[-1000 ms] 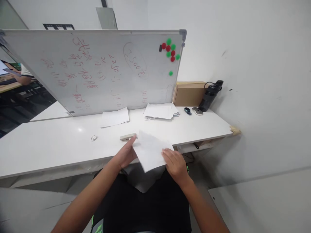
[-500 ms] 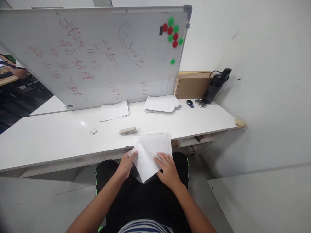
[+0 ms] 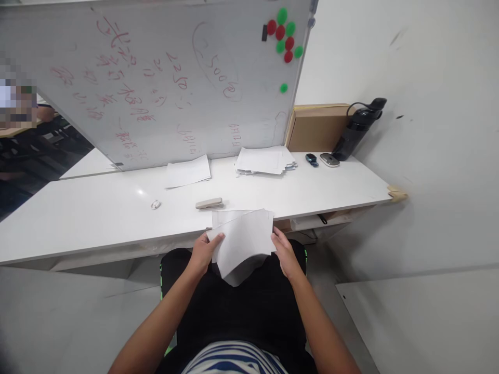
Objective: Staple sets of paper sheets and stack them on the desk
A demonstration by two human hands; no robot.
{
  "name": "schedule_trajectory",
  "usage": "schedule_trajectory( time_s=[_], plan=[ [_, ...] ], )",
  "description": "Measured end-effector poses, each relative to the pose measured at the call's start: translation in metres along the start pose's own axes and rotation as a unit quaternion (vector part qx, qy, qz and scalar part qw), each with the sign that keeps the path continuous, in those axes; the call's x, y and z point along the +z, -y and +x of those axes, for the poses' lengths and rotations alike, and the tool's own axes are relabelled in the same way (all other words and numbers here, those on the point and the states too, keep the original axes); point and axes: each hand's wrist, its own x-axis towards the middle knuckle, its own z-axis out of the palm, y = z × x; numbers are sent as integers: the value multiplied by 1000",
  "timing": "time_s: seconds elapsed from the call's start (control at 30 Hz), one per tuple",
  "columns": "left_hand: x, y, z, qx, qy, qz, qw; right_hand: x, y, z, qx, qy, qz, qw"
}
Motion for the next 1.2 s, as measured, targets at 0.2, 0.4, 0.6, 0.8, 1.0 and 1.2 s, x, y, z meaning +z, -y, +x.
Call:
schedule_trajectory(
  time_s=[0.2, 0.4, 0.6, 0.8, 1.0, 1.2],
  plan=[
    [-5, -4, -6, 79, -2, 136, 987, 16, 36, 1, 65, 59, 66, 994],
    [-13, -28, -5, 366, -31, 383, 847, 8, 84, -1, -59, 6, -178, 982],
    [-10, -56, 14, 526, -99, 324, 780, 17, 112, 10, -201, -38, -139, 969],
    [7, -33, 29, 353, -139, 159, 911, 56, 96, 41, -179, -73, -121, 974],
    [7, -53, 24, 352, -175, 102, 914, 81, 114, 47, -268, -133, -121, 946],
    [-10, -54, 34, 293, -122, 163, 934, 81, 85, 53, -209, -68, -180, 959]
  ],
)
